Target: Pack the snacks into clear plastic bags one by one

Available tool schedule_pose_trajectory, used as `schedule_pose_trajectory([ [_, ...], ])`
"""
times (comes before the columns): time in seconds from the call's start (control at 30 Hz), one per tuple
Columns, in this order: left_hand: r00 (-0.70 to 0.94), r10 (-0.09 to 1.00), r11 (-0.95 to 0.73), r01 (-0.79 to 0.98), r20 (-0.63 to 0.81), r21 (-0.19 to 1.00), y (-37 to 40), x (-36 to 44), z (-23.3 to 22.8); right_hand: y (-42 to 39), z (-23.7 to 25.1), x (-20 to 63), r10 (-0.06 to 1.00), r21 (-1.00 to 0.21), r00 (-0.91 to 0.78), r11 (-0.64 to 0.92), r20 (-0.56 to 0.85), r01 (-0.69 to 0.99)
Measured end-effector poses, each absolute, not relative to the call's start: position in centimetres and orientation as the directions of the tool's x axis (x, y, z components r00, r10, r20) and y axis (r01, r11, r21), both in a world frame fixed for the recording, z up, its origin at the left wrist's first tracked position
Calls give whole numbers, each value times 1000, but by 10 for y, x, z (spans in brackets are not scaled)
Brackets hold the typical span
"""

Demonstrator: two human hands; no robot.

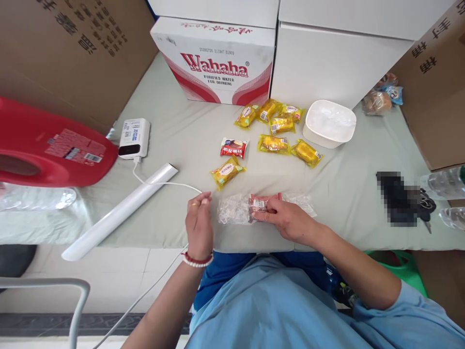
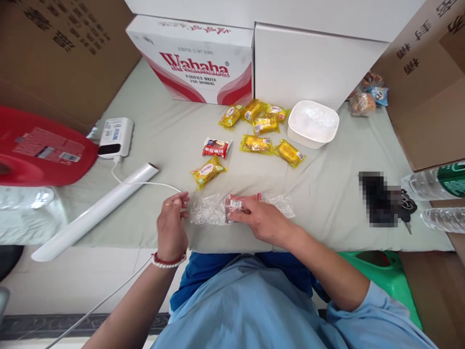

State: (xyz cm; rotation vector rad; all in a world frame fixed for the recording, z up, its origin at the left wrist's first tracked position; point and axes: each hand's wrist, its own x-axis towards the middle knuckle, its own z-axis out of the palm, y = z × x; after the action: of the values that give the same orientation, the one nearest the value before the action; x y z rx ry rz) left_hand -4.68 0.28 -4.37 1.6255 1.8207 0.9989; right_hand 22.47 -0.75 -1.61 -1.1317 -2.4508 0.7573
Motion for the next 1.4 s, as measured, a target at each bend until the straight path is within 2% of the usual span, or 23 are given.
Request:
schedule_pose_trajectory([
  [0.17, 36, 999, -50, 776, 35, 629, 19, -28, -45, -4, -13, 227, 770, -706, -618, 528, 162, 472],
  [0.23, 56, 998, -59, 788, 24, 613, 17, -24, -41, -3, -14, 228, 773, -742, -606, 516, 189, 427],
  [0.33, 59, 998, -16, 682, -34, 731, 10, -28, -25, -1, -17, 229, 785, -775, -585, 495, 203, 394],
  [0.4, 46, 986, 109, 547, -160, 830, 6, -30, -9, 1, -19, 228, 790, -783, -582, 483, 195, 393],
  [0.47, 29, 955, 258, 410, -295, 875, 4, -26, 7, 3, -20, 226, 789, -782, -590, 473, 171, 406],
  [0.53, 47, 932, 327, 324, -360, 888, 3, -14, 19, 5, -20, 223, 791, -782, -596, 455, 136, 425],
  [0.6, 121, 933, 289, 311, -339, 905, 4, 3, 24, 7, -17, 220, 792, -795, -599, 437, 118, 421],
  [0.7, 260, 947, 75, 392, -188, 917, 4, 30, 21, 8, -9, 225, 780, -851, -610, 410, 141, 327],
  [0.77, 357, 931, -118, 482, -72, 868, 1, 42, 16, 6, -3, 236, 785, -910, -604, 340, 137, 237],
  [0.83, 439, 898, -270, 599, -27, 754, -5, 49, 12, 2, -1, 251, 865, -956, -499, 189, 53, 225],
  [0.9, 498, 867, -380, 701, -32, 603, -13, 52, 8, -3, -5, 265, 977, -944, -208, 19, -52, 328],
  [0.93, 517, 856, -423, 733, -32, 533, -16, 52, 6, -5, -10, 270, 998, -909, -30, -42, -59, 414],
  [1.0, 546, 838, -485, 757, -17, 438, -21, 53, 3, -9, -21, 276, 978, -791, 207, -109, 23, 602],
  [1.07, 563, 826, -518, 761, -2, 390, -22, 54, 2, -13, -32, 277, 974, -664, 208, -99, 86, 741],
  [1.13, 573, 820, -538, 766, 6, 352, -22, 55, 2, -18, -37, 277, 989, -621, 124, -51, 75, 782],
  [1.27, 594, 804, -577, 766, 31, 284, -21, 56, 1, -26, -20, 277, 994, -704, 103, -45, 39, 709],
  [1.4, 609, 790, -608, 761, 76, 226, -24, 60, -3, -20, 12, 257, 993, -796, 60, -119, -104, 593],
])
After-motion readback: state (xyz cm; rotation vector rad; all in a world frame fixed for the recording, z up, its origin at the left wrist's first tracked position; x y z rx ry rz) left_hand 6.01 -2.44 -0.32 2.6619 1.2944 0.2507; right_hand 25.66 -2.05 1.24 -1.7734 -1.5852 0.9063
